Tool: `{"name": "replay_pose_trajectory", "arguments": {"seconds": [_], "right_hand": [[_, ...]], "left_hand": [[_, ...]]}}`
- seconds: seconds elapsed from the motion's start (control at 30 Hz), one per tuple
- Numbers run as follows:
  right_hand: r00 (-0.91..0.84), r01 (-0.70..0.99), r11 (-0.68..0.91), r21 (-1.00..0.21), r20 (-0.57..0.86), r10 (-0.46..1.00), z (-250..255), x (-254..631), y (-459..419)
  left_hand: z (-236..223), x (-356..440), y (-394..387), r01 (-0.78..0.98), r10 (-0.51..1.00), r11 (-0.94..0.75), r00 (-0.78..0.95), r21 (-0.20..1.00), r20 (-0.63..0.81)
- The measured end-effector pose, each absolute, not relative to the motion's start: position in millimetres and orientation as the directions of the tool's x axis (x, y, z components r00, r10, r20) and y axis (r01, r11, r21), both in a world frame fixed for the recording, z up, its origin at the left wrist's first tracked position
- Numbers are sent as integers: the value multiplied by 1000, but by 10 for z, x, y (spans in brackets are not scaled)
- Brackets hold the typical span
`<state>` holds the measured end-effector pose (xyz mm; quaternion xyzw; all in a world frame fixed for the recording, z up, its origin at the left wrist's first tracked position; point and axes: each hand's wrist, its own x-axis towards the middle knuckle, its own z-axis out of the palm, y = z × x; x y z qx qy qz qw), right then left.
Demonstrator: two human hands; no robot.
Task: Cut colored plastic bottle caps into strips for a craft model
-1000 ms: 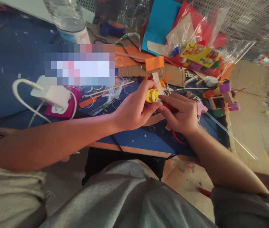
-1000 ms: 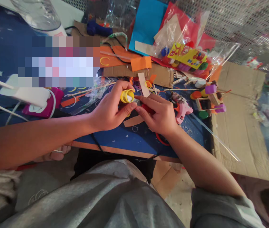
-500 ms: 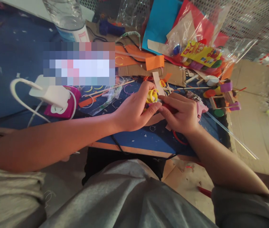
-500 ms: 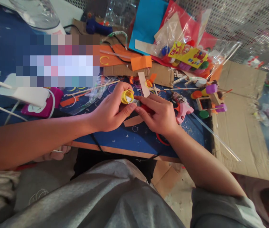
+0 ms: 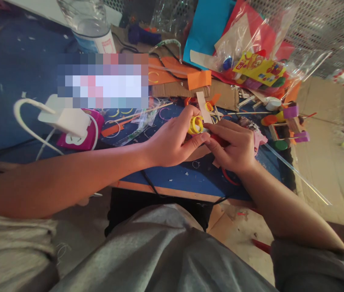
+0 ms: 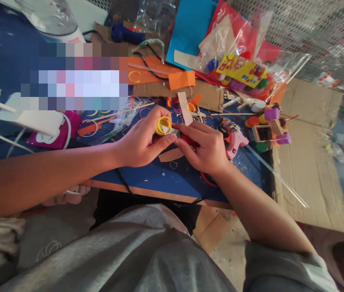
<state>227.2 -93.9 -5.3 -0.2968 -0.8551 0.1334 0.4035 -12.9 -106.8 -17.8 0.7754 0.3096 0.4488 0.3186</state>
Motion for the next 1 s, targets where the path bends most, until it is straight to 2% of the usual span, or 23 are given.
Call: {"name": "replay_pose_trajectory", "arguments": {"seconds": [0.3, 1.0], "right_hand": [[-497, 395, 793, -464, 618, 609, -54, 2275, -940], [-477, 420, 767, -484, 602, 641, -57, 2260, -944]], "left_hand": [[-97, -135, -1089, 235, 791, -565, 428, 791, 437], [-117, -128, -1096, 206, 785, -586, 385, 784, 485]]}}
